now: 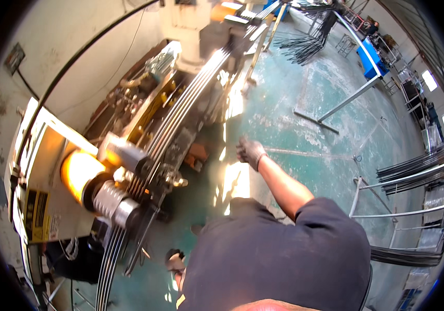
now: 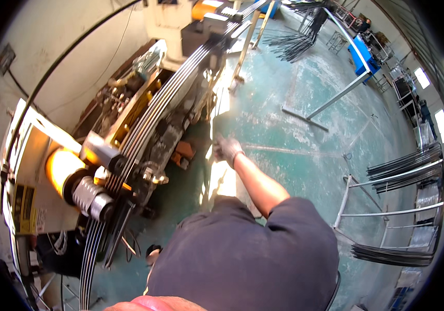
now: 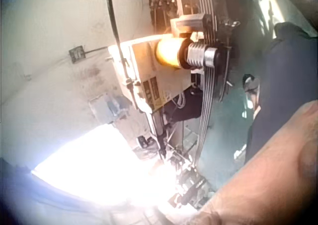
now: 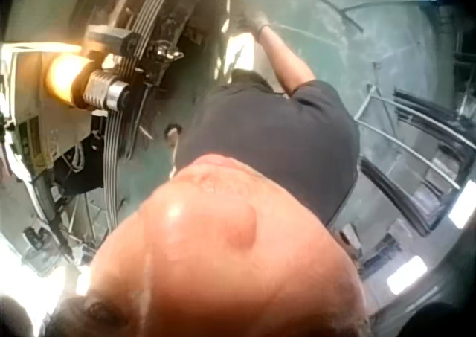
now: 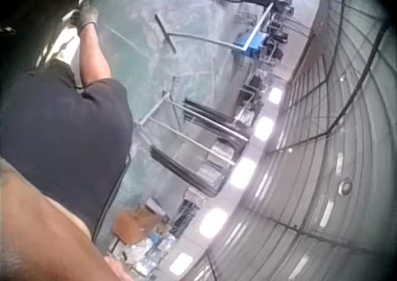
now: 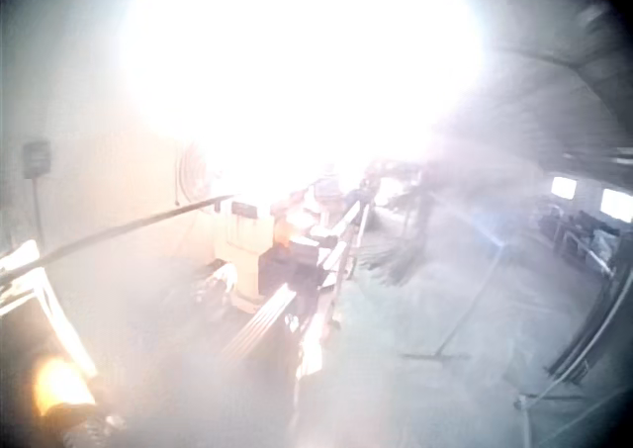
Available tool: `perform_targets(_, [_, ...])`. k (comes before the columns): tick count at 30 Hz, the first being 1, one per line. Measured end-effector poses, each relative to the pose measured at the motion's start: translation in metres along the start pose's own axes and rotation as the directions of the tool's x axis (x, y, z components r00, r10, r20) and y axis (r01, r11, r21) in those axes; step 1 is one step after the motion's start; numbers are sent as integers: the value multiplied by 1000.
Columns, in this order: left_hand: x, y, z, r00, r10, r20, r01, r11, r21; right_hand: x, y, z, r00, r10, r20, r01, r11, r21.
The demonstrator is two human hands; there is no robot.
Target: The person repeatedly picks up bundles of long metal rods, places them into a bending machine, and operates the machine to bend them. The person then removes the bent rods and stacks them on a nearby rack.
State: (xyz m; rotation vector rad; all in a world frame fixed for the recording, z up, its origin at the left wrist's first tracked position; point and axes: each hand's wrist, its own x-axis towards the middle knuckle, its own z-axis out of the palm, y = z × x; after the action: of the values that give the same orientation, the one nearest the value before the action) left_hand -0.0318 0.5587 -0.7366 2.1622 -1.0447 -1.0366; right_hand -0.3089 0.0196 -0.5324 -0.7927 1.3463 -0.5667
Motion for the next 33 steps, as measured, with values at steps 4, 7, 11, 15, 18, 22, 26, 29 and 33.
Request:
perform_targets(4, [43,51,7,687,-706,-172,130,353,-926,36,13,-88,994,38,-101,-32,998,63])
perform_targets(7, [87,92,9,612,-786,-94,389,402,-828,63,9,-149,989,59,-136,-56,998,25])
perform_targets(11, [145,187,83,721,-693,2,394,408,-824,92,-6,-222,989,106,-107,-106,994,8])
perform_targets(15, [207,364,163,912,-403,-72,326,820,-470,109,-45,-267,980,128,-154,-122,991,45])
perform_targets(18, [275,432,209,991,-128,-35,114,957,-265,121,-96,-295,991,107,-81,-100,991,90])
perform_targets(22, [375,531,243,992,-58,113,88,957,-277,182,-153,-357,989,64,-135,-39,983,178])
perform_targets(26, [497,616,282,979,24,200,40,951,-306,251,-199,-444,957,58,-283,-6,983,182])
perform_targets(29, [589,675,332,985,5,171,62,921,-386,283,-225,-513,895,104,-433,4,971,240])
perform_targets(33, [675,788,380,956,74,282,35,931,-362,305,-235,-603,801,196,-565,47,921,386])
